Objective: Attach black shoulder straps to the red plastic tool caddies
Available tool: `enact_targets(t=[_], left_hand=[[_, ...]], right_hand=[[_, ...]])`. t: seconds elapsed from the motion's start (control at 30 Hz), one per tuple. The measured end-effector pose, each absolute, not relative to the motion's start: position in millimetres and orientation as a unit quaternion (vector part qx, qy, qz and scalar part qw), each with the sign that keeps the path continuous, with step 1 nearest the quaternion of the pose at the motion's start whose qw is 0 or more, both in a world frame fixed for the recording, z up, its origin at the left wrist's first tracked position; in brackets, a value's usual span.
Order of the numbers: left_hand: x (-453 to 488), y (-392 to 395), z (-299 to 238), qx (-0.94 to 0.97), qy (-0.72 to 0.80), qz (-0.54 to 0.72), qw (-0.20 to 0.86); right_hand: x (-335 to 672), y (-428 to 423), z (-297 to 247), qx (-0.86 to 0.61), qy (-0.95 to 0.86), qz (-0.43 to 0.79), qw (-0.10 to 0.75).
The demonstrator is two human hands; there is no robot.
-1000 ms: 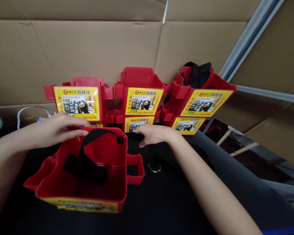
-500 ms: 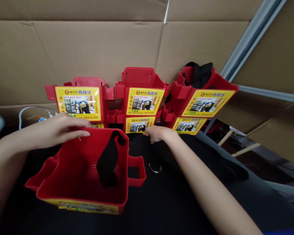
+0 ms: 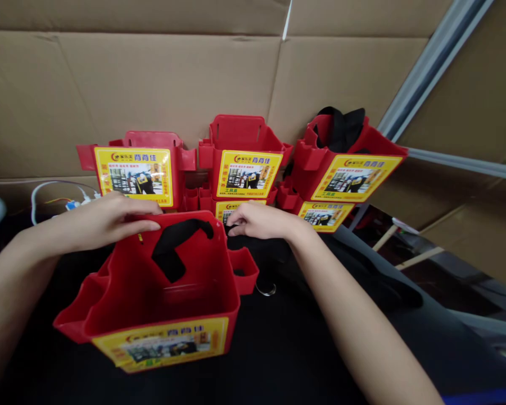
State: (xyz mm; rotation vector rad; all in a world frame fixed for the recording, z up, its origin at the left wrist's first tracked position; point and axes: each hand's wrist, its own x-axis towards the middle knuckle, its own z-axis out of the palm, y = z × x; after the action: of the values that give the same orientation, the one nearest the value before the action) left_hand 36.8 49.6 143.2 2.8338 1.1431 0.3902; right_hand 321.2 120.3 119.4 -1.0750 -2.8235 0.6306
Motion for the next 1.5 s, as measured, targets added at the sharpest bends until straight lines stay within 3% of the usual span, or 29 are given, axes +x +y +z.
enact_targets(t=[0.23,0.87,0.97,1.17,1.5], left_hand=[[39,47,142,0.923,0.363,0.124,0.019],[39,50,142,0.927,0.350,0.126,0.050],[39,49,142,0.926,0.353,0.127,0.048],[43,45,145,0.921,0.368,0.116,0.051],[36,50,140,0.932,0.342,0.123,0.013]], right_hand=[[312,112,124,-0.417,-0.905,0.077,0.029],[312,108,124,-0.590,-0.807,0.016,-0.029],[314,104,128,-0.553,-0.832,0.030,-0.027],[309,95,133,-0.212,-0.935,0.270,0.085],[322,122,117,-0.406,-0.894,0.186,0.038]])
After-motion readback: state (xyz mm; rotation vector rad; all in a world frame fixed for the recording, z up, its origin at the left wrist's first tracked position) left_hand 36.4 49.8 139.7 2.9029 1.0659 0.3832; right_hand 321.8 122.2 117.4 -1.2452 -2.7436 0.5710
